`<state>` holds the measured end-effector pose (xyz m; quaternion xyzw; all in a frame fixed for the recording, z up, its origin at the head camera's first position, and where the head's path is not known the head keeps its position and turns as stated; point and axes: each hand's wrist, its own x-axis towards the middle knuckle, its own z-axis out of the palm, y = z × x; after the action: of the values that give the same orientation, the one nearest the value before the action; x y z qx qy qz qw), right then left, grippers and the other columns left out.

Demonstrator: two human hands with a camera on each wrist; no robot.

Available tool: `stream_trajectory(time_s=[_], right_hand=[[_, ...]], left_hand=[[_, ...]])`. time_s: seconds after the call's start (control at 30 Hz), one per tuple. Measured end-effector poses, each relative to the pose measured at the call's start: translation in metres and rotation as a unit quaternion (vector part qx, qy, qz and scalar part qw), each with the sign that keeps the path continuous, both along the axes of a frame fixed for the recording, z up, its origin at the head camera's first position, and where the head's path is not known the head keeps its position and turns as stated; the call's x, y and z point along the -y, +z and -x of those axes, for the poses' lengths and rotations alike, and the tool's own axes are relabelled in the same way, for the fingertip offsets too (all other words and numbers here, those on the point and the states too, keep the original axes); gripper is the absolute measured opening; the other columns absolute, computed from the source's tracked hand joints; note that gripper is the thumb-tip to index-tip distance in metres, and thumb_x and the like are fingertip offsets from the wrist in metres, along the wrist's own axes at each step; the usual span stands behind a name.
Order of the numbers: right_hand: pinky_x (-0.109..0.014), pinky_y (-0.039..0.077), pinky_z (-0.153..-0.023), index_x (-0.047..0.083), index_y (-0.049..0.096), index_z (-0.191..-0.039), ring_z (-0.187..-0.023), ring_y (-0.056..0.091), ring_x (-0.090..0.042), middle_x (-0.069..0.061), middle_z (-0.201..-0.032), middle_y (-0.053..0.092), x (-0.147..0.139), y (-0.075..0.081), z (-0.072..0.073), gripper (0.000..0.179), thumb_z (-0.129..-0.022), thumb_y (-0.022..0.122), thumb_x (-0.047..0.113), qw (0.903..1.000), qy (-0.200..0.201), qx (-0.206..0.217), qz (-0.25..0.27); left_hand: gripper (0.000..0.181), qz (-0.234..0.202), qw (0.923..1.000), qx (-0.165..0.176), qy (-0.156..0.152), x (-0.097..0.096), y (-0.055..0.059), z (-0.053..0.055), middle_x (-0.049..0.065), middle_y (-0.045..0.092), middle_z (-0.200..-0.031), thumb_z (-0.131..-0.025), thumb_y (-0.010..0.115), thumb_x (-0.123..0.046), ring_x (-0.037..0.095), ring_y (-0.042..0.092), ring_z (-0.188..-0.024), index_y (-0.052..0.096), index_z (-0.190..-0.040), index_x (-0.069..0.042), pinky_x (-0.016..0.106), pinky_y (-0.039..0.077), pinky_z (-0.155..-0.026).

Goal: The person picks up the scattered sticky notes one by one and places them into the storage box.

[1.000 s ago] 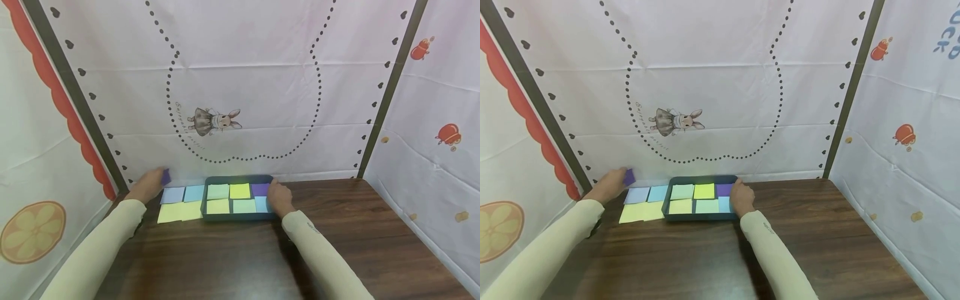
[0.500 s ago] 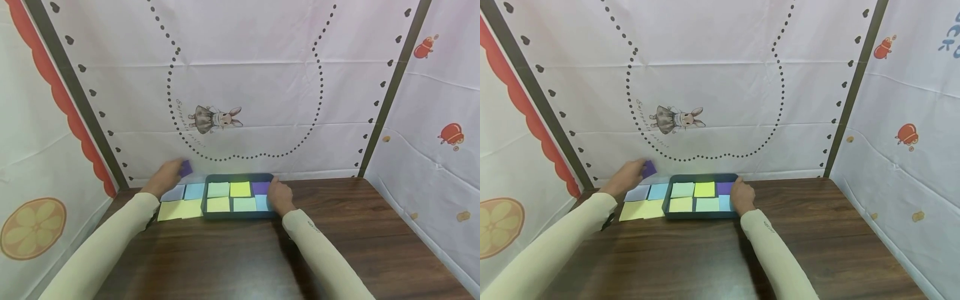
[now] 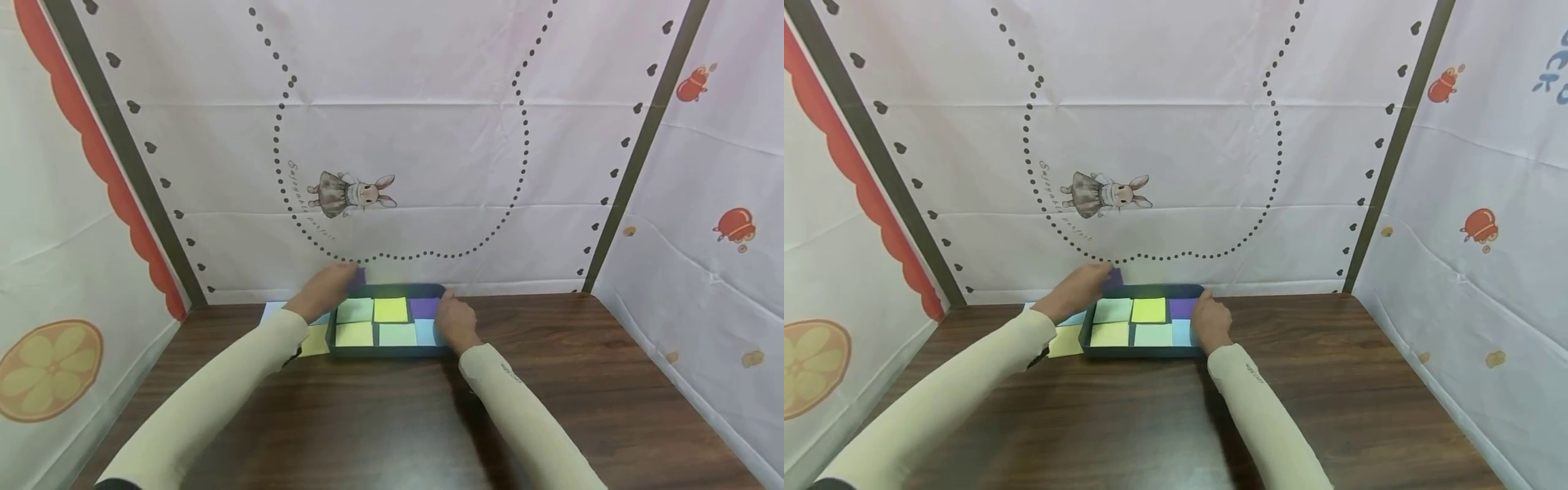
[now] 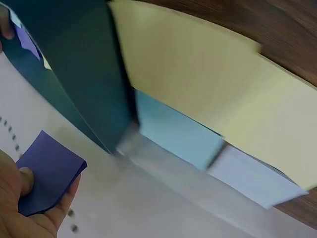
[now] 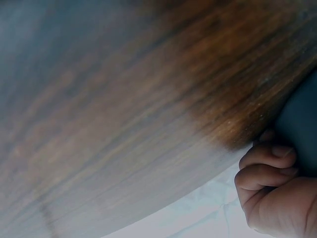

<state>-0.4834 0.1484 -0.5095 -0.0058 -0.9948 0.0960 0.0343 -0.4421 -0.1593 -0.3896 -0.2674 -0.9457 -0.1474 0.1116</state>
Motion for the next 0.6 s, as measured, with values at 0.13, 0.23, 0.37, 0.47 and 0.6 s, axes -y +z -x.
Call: stream_trajectory(time_s=[0.13, 0.23, 0.37, 0.47, 0.6], right_hand=[[-0.049, 0.064, -0.066, -0.003, 0.055, -0.127, -0.080, 0.076, -0.034, -0.018, -0.089, 0.074, -0.001, -0.004, 0.004, 0.024, -0.111, 0.055, 0.014, 1.0000, -0.006, 0.007, -0.001], [-0.049, 0.063, -0.065, -0.002, 0.055, -0.127, -0.078, 0.076, -0.033, -0.017, -0.088, 0.073, -0.004, -0.008, 0.009, 0.024, -0.111, 0.054, 0.016, 0.9998, -0.012, 0.012, 0.004], [-0.050, 0.064, -0.066, -0.001, 0.054, -0.132, -0.079, 0.077, -0.033, -0.018, -0.091, 0.075, -0.006, -0.013, 0.015, 0.027, -0.112, 0.053, 0.017, 0.9995, -0.014, 0.023, 0.016], [-0.048, 0.063, -0.064, -0.002, 0.054, -0.135, -0.078, 0.077, -0.033, -0.018, -0.092, 0.075, -0.007, -0.017, 0.019, 0.031, -0.112, 0.053, 0.019, 0.9995, -0.011, 0.026, 0.014], [-0.045, 0.060, -0.058, -0.002, 0.054, -0.138, -0.074, 0.075, -0.029, -0.014, -0.089, 0.073, -0.007, -0.025, 0.025, 0.035, -0.112, 0.053, 0.021, 0.9997, -0.008, 0.023, 0.001]], left_hand=[[0.029, 0.021, 0.9995, 0.010, -0.023, -0.022, -0.003, 0.008, 0.019, 0.080, -0.112, -0.098, 0.068, 0.013, 0.036, 0.079, -0.106, 0.068, -0.124, 0.001, 0.049, 0.065, -0.100], [0.020, 0.042, 0.9985, 0.016, -0.031, -0.037, -0.006, 0.014, 0.015, 0.080, -0.110, -0.106, 0.065, 0.005, 0.032, 0.079, -0.104, 0.069, -0.124, -0.002, 0.045, 0.066, -0.099], [0.012, 0.051, 0.9976, 0.029, -0.036, -0.052, -0.008, 0.018, 0.012, 0.079, -0.106, -0.114, 0.060, -0.003, 0.028, 0.078, -0.099, 0.070, -0.120, -0.003, 0.042, 0.066, -0.094], [0.011, 0.055, 0.9970, 0.028, -0.048, -0.056, -0.021, 0.030, 0.010, 0.077, -0.106, -0.110, 0.065, 0.000, 0.026, 0.075, -0.097, 0.070, -0.118, -0.004, 0.041, 0.065, -0.092], [0.025, 0.081, 0.9951, 0.013, -0.055, -0.062, -0.037, 0.041, 0.011, 0.076, -0.109, -0.099, 0.073, 0.009, 0.027, 0.074, -0.101, 0.069, -0.120, -0.004, 0.041, 0.064, -0.093]])
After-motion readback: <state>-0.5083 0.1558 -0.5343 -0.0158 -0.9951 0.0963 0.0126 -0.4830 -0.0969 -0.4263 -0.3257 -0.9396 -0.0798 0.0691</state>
